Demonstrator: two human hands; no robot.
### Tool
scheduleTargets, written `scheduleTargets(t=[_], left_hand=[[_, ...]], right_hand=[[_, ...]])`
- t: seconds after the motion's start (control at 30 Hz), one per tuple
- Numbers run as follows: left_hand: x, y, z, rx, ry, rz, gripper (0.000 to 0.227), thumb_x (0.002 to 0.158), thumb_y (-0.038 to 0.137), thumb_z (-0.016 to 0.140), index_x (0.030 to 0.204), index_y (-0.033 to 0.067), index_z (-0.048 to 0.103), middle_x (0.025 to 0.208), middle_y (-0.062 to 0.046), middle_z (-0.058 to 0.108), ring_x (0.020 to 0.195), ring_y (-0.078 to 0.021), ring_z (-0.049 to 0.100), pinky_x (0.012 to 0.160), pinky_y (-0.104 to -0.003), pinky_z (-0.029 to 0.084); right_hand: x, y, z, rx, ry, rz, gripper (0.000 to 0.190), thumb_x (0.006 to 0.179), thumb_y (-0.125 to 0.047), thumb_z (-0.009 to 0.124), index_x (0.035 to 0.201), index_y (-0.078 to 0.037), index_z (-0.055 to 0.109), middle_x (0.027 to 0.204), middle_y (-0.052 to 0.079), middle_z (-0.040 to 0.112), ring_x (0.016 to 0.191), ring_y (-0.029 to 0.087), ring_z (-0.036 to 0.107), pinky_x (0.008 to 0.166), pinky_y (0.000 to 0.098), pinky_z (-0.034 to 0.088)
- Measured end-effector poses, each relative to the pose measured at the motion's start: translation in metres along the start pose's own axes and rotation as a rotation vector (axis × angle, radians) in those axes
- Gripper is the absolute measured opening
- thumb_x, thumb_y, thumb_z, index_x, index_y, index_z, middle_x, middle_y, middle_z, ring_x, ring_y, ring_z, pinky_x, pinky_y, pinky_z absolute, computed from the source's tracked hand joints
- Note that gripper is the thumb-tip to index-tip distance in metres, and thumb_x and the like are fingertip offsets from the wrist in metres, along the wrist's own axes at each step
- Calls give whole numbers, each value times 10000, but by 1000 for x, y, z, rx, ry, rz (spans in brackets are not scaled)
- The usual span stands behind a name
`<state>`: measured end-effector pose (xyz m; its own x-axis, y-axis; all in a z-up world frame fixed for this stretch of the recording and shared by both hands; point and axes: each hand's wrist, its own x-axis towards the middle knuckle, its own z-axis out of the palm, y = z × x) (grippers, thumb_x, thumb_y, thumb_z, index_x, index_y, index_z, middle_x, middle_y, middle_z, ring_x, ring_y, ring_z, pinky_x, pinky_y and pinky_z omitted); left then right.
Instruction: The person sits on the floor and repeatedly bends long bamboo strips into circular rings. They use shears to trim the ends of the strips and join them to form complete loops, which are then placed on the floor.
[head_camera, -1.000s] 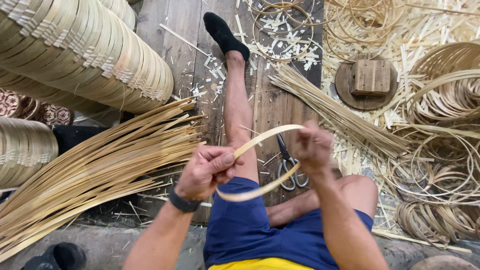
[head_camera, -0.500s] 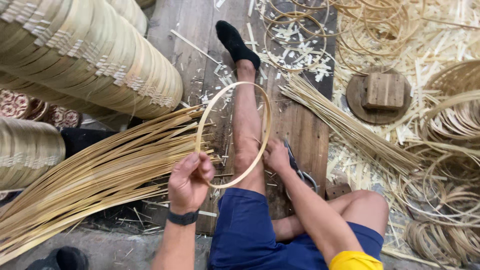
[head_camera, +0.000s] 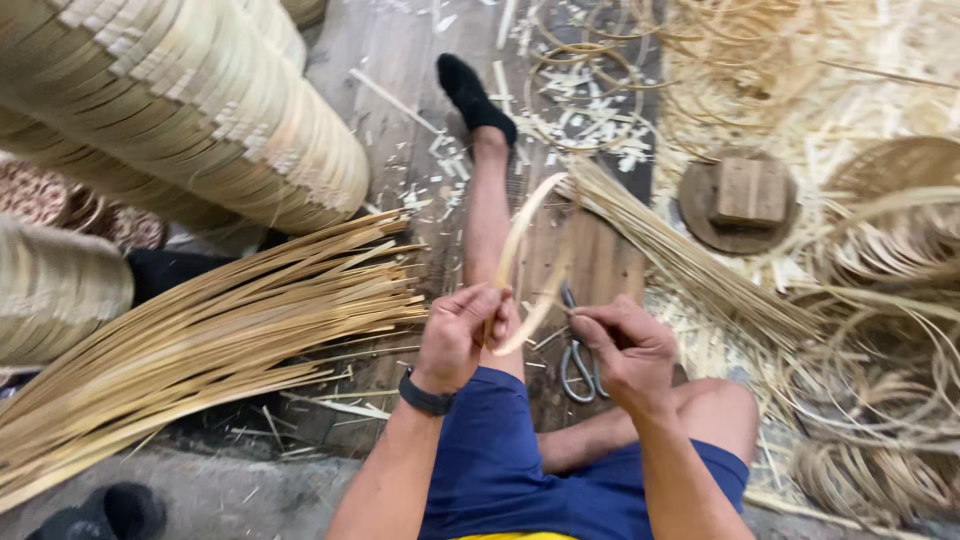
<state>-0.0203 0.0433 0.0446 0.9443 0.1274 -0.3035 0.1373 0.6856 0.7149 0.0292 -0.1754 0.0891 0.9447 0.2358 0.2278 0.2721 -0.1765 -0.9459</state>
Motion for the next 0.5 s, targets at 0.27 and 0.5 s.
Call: scheduleTargets(t=[0.27, 0.5], left_hand=[[-23, -19, 38, 320, -147, 105, 245, 1034, 106, 603, 1196, -19, 738, 787, 33, 634, 585, -11, 439, 497, -184, 323], [-31, -23, 43, 539, -78, 220, 226, 1032, 149, 623, 1131, 8, 770, 720, 41, 648, 588, -15, 502, 501, -193, 397]], right_hand=[[-13, -25, -18, -3, 39, 68, 56, 895, -75, 782, 893, -19, 774, 698, -27, 604, 602, 31, 485, 524, 213, 355], [-30, -14, -29, -67, 25, 58, 79, 849, -80, 807, 848, -10, 771, 651, -30, 540, 571, 31, 429, 510, 219, 315]])
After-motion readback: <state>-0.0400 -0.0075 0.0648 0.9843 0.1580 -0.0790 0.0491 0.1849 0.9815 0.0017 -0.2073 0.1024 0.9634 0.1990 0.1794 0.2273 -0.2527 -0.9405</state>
